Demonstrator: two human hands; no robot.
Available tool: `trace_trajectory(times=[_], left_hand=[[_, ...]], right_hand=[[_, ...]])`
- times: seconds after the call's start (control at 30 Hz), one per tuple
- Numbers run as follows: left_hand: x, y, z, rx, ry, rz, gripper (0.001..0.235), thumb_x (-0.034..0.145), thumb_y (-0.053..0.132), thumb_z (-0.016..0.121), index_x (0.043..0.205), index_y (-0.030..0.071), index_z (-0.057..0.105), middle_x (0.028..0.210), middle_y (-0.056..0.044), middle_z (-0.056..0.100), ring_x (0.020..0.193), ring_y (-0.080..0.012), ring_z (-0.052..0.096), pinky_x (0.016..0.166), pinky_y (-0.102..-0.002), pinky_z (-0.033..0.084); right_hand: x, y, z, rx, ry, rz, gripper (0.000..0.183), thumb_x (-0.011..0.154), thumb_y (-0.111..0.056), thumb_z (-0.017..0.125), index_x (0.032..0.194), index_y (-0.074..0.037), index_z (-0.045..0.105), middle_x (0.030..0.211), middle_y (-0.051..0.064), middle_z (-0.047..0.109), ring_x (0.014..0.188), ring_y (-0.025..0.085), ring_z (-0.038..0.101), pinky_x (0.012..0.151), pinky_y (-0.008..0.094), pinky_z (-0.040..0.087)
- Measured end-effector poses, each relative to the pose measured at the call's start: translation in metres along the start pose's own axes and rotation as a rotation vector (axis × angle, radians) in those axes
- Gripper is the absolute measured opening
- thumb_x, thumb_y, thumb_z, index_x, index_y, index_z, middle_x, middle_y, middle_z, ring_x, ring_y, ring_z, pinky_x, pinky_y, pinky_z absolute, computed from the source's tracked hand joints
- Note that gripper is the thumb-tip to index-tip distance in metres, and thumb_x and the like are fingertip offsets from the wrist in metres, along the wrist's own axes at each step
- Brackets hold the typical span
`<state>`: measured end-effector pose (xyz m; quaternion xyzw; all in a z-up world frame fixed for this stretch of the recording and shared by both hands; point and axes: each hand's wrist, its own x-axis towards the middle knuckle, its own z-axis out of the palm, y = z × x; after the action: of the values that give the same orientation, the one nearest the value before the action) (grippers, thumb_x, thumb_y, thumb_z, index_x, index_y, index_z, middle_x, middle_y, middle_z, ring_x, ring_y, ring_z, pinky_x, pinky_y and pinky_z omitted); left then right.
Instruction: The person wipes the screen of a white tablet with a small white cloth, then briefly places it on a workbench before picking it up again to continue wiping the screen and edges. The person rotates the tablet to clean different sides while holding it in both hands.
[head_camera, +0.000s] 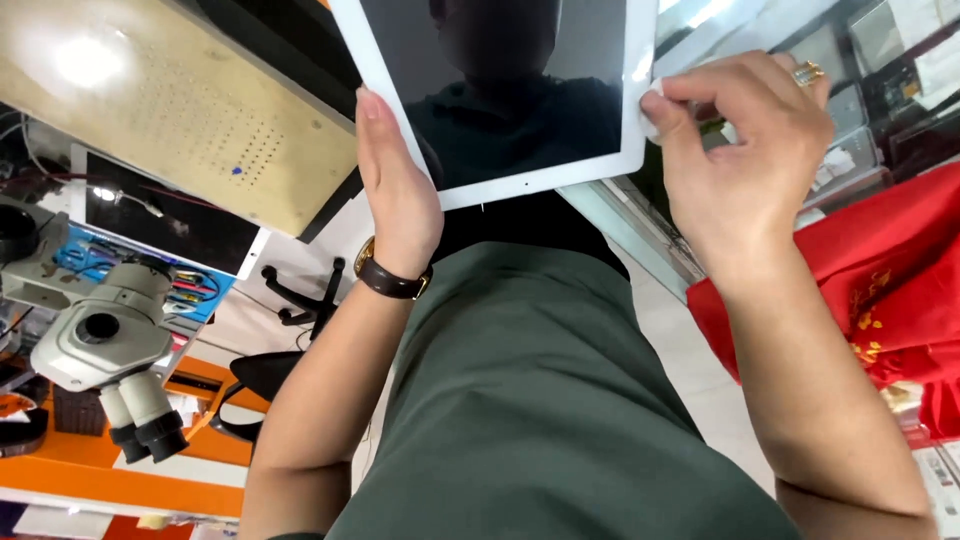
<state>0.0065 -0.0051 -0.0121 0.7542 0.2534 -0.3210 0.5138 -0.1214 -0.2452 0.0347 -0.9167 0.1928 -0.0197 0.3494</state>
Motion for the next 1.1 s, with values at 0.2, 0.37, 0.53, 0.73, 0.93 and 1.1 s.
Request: trace_trajectory(times=[0.2,0.37,0.53,0.73,0.93,1.1], left_hand=[[0.002,0.002,0.002,-0.032,0.049,0.034,0.093,0.104,0.063,0.036,0.170,-0.001,0.021,0.182,-0.019,0.017,0.170,-0.0271,0.017,0.139,-0.039,0.016],[-0.001,0.004,0.004,-0.036,0.039,0.016,0.102,0.098,0.069,0.039,0.170,-0.001,0.022,0.182,-0.018,0.017,0.170,-0.0261,0.018,0.139,-0.039,0.018],[-0.001,0.007,0.005,-0.022,-0.004,0.090,0.095,0.103,0.066,0.034,0.169,-0.002,0.024,0.181,-0.020,0.021,0.170,-0.0283,0.020,0.139,-0.041,0.018],[-0.002,0.003,0.004,0.026,-0.059,0.208,0.086,0.108,0.063,0.031,0.164,-0.002,0.038,0.172,-0.020,0.041,0.163,-0.0280,0.036,0.137,-0.040,0.026],[0.000,0.015,0.002,0.050,-0.048,0.228,0.076,0.110,0.058,0.029,0.154,0.000,0.051,0.156,-0.016,0.057,0.150,-0.0242,0.051,0.130,-0.037,0.036],[0.004,0.002,0.003,0.065,-0.029,0.170,0.089,0.108,0.062,0.030,0.167,-0.004,0.029,0.178,-0.022,0.030,0.168,-0.0303,0.027,0.139,-0.040,0.021]], right_hand=[[-0.021,-0.005,0.007,-0.094,0.052,0.020,0.006,0.116,0.003,0.088,0.112,-0.001,0.087,0.108,0.013,0.081,0.102,0.031,0.074,0.104,0.046,0.043],[0.013,0.015,0.011,-0.075,0.092,0.054,0.035,0.127,-0.019,0.096,0.103,-0.004,0.075,0.105,0.008,0.070,0.096,0.030,0.058,0.085,0.045,0.045],[-0.026,0.003,0.007,-0.004,0.021,0.130,0.030,0.111,0.003,0.096,0.101,0.000,0.068,0.104,0.014,0.066,0.098,0.032,0.059,0.095,0.047,0.045],[0.005,0.009,0.005,-0.062,0.055,0.041,0.030,0.114,0.004,0.098,0.103,-0.002,0.070,0.102,0.013,0.068,0.098,0.034,0.063,0.093,0.050,0.044],[-0.024,0.002,0.012,-0.035,0.032,0.138,0.024,0.108,0.001,0.092,0.098,-0.003,0.071,0.105,0.012,0.070,0.102,0.032,0.065,0.103,0.049,0.044],[0.008,0.008,0.013,-0.062,0.125,0.070,0.022,0.115,-0.003,0.093,0.104,-0.005,0.075,0.104,0.006,0.067,0.091,0.028,0.056,0.100,0.047,0.044]])
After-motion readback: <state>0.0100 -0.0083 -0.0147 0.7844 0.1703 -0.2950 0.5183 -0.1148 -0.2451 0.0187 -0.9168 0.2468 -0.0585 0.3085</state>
